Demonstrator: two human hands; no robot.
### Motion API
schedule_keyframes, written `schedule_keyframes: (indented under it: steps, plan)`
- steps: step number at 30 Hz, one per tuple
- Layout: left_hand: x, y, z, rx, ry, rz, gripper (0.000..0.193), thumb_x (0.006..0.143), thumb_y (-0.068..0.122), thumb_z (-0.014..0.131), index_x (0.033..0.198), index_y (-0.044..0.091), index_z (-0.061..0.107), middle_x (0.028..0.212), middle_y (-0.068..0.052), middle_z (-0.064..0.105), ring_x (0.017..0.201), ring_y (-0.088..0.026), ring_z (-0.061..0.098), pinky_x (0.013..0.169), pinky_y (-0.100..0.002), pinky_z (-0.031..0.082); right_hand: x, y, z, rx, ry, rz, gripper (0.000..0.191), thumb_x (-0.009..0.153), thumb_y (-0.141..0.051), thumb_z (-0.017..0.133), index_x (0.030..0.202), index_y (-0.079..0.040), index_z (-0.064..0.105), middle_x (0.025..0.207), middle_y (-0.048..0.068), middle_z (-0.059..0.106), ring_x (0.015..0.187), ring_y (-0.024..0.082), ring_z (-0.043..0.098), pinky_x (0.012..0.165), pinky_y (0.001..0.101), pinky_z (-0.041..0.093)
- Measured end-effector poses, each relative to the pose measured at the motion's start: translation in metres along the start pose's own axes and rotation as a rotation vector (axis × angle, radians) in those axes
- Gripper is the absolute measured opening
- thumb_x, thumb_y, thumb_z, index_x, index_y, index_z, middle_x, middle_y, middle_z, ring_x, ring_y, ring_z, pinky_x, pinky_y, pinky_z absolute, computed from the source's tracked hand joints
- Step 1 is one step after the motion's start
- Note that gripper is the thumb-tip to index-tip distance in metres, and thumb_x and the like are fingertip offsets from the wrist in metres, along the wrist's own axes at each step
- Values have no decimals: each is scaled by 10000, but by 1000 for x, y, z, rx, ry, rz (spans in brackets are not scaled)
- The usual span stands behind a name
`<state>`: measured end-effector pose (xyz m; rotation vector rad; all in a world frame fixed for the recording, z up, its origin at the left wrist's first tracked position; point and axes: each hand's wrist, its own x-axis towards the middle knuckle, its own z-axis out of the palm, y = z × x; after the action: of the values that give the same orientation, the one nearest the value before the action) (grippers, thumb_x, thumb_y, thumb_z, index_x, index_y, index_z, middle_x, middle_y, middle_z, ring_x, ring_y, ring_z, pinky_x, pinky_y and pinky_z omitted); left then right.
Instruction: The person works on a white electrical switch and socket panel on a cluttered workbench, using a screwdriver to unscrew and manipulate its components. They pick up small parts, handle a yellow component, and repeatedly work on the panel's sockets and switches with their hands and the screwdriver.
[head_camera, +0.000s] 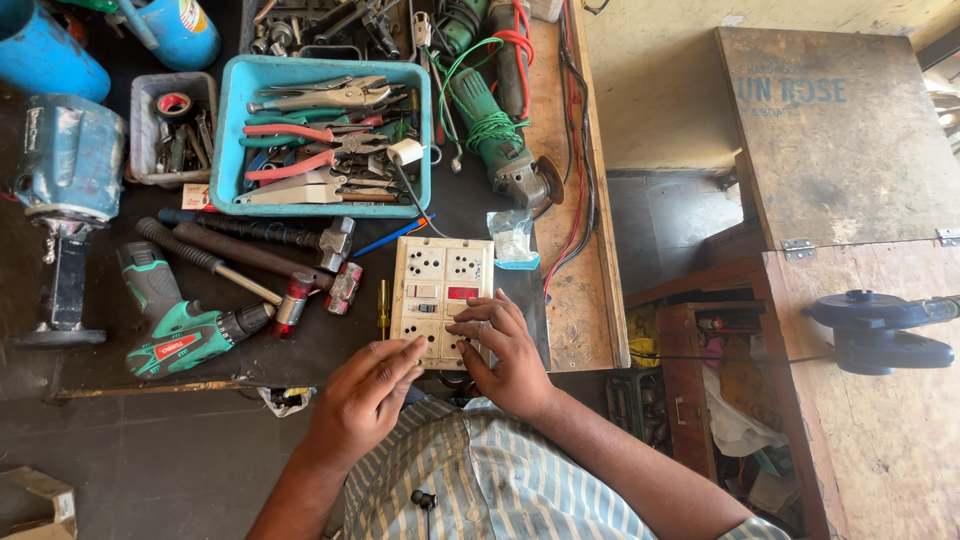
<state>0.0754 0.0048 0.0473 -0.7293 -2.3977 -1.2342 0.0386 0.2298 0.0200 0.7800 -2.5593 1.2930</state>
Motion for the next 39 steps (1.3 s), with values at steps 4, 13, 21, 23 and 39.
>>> schedule_keyframes:
  steps: [4,13,21,23,39]
  plan:
    - [6,4,0,112,-21,2,573,836,99,798,1383,185,649,1088,-75,650,973,-227,696,814,-340,607,0,-2,3,38,-3,-25,283,879,-25,746,1152,-98,724,1172,64,658,1294,269,584,1234,567,326]
    - [8,3,12,76,26,-122,482,875,209,840,1336,189,704,1057,-30,645,942,-190,683,781,-322,596,16,-3,1,325,-177,-13,366,802,-56,814,1147,-33,696,1152,129,706,1101,306,703,967,401,558]
    - [9,14,-7,-138,-52,-83,432,949,-35,629,1371,61,624,1318,-149,673,1212,-286,680,964,-367,599,26,10,23,490,-332,33,243,904,-154,829,1088,-42,716,1070,96,747,1022,241,754,886,358,597]
    - [8,15,-8,-159,-31,-122,441,944,-31,641,1375,58,621,1316,-155,678,1194,-284,693,952,-351,608,26,14,22,553,-371,-37,196,960,-134,786,1124,-42,729,1131,101,748,1083,239,750,921,346,596]
    - [3,6,3,-69,102,-173,492,863,103,841,1328,186,704,1101,-54,668,940,-130,714,759,-256,642,25,5,26,460,-307,-32,296,850,-144,852,1066,-10,699,1069,119,699,1003,256,715,862,371,572]
